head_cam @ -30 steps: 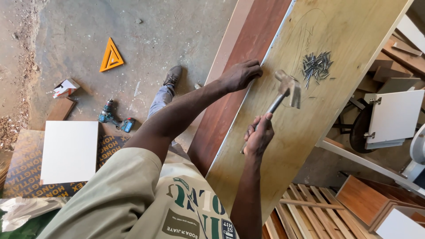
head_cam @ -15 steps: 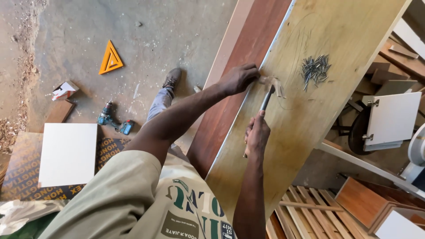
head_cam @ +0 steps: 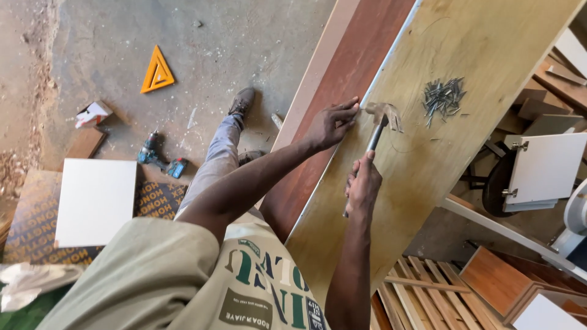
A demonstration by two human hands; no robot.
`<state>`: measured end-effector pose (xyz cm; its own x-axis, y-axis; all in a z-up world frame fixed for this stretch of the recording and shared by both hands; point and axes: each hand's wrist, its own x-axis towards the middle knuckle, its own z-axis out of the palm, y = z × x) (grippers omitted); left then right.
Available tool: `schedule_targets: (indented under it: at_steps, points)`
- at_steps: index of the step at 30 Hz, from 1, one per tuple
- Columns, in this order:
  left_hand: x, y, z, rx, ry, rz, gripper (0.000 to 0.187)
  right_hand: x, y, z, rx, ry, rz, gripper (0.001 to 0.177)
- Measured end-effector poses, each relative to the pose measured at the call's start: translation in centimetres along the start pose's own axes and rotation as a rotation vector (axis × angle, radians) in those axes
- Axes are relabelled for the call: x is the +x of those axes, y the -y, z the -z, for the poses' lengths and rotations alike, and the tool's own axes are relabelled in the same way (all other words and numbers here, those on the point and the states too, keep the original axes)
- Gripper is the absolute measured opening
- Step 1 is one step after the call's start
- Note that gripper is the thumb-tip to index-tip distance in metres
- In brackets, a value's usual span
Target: Hammering nails into a wooden board to secure a trim piece
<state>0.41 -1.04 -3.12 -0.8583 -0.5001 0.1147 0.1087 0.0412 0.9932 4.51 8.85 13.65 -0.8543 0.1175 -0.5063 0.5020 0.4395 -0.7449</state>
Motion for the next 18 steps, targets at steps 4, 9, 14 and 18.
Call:
schedule_targets:
  at_steps: [4,9,14,18]
  points:
    - [-1.1,2.0,-0.8,0.056,-0.006,-0.016,0.037,1.0,-3.9,0.3,0.165,-0.124,0.052,0.057]
    - [-1.0,4.8,-2.3,-0.015,-0.012,0.008,0.041,0.7,-2.5,-0.7,0.006,-0.085,0.021,0.055]
    - [-0.9,2.2,-1.1,-0.042,0.000,0.065,0.041,2.6,-5.6,0.0,0.153,-0.230,0.087,0.056]
    - [-1.3,2.7,-0.3,-0.089,0.036,0.094,0.044,1.2,-3.8,-0.9,0.009,-0.078,0.089,0.056]
